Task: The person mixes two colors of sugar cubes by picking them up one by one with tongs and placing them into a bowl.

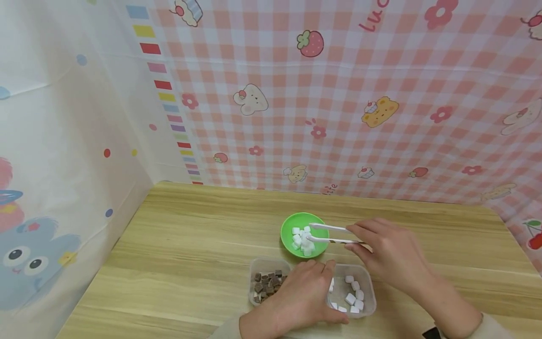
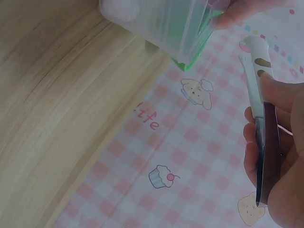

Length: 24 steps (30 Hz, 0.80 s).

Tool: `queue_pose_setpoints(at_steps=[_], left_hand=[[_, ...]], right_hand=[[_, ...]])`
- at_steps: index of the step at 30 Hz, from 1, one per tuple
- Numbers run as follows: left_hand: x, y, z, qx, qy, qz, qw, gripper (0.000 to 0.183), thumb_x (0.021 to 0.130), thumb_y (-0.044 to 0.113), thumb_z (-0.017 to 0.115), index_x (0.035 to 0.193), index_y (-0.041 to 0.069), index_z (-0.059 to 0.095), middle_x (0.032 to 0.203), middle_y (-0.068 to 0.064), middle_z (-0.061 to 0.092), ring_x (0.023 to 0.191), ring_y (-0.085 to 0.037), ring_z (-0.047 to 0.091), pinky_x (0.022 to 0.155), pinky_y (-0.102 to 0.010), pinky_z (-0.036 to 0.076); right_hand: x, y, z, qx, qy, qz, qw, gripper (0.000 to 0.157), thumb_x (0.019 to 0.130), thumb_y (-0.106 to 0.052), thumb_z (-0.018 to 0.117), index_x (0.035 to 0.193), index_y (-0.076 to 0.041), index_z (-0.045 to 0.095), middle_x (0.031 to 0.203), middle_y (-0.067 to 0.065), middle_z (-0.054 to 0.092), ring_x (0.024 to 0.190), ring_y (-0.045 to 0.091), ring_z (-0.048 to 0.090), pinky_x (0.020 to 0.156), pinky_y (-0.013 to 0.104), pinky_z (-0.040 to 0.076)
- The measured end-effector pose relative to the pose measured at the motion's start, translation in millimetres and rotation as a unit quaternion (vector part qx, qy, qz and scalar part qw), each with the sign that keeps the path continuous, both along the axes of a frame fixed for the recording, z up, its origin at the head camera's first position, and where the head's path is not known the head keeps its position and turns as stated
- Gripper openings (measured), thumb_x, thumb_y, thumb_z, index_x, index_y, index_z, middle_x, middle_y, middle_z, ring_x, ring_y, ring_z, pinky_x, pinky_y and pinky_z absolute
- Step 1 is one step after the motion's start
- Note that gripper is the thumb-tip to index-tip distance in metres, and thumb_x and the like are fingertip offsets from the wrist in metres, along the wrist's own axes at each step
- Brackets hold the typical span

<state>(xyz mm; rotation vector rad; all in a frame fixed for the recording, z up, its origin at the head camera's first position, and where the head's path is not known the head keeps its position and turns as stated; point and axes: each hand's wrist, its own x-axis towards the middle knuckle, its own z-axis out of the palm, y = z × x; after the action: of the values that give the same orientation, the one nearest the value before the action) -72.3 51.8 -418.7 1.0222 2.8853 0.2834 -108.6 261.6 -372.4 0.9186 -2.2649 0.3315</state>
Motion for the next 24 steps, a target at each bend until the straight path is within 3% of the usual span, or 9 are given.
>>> queue_pose_setpoints(at_steps=[9, 17, 24], left_hand=[[0.8, 0, 0.6, 0.006, -0.014, 0.002, 0.9999, 0.103, 0.073, 0.079, 0.078, 0.146, 0.009, 0.057, 0.135, 0.004, 0.065, 0.128, -0.012, 0.056, 0.111, -0.027, 0.042], [2.1, -1, -0.5, 0.006, 0.015, -0.003, 0.9999, 0.099, 0.072, 0.079, 0.079, 0.140, 0.009, 0.060, 0.126, 0.003, 0.068, 0.121, -0.011, 0.059, 0.107, -0.026, 0.045], [1.8, -1, 1.9, 0.006, 0.012, -0.004, 0.9999, 0.108, 0.070, 0.081, 0.077, 0.145, 0.006, 0.056, 0.130, 0.000, 0.068, 0.124, -0.013, 0.059, 0.110, -0.028, 0.044]], right_hand=[[6.7, 9, 3.2, -0.013, -0.005, -0.004, 1.000, 0.064, 0.107, -0.060, 0.045, 0.103, -0.007, 0.081, 0.095, 0.004, 0.077, 0.071, 0.023, 0.071, 0.051, 0.032, 0.052], [14.3, 14, 8.8, -0.016, -0.005, -0.016, 1.000, 0.062, 0.106, -0.061, 0.046, 0.107, -0.009, 0.081, 0.096, 0.003, 0.077, 0.070, 0.021, 0.072, 0.052, 0.032, 0.052], [18.2, 17, 9.4, -0.022, -0.005, -0.025, 0.999, 0.064, 0.106, -0.062, 0.047, 0.107, -0.008, 0.081, 0.094, 0.003, 0.078, 0.065, 0.019, 0.069, 0.049, 0.027, 0.049]])
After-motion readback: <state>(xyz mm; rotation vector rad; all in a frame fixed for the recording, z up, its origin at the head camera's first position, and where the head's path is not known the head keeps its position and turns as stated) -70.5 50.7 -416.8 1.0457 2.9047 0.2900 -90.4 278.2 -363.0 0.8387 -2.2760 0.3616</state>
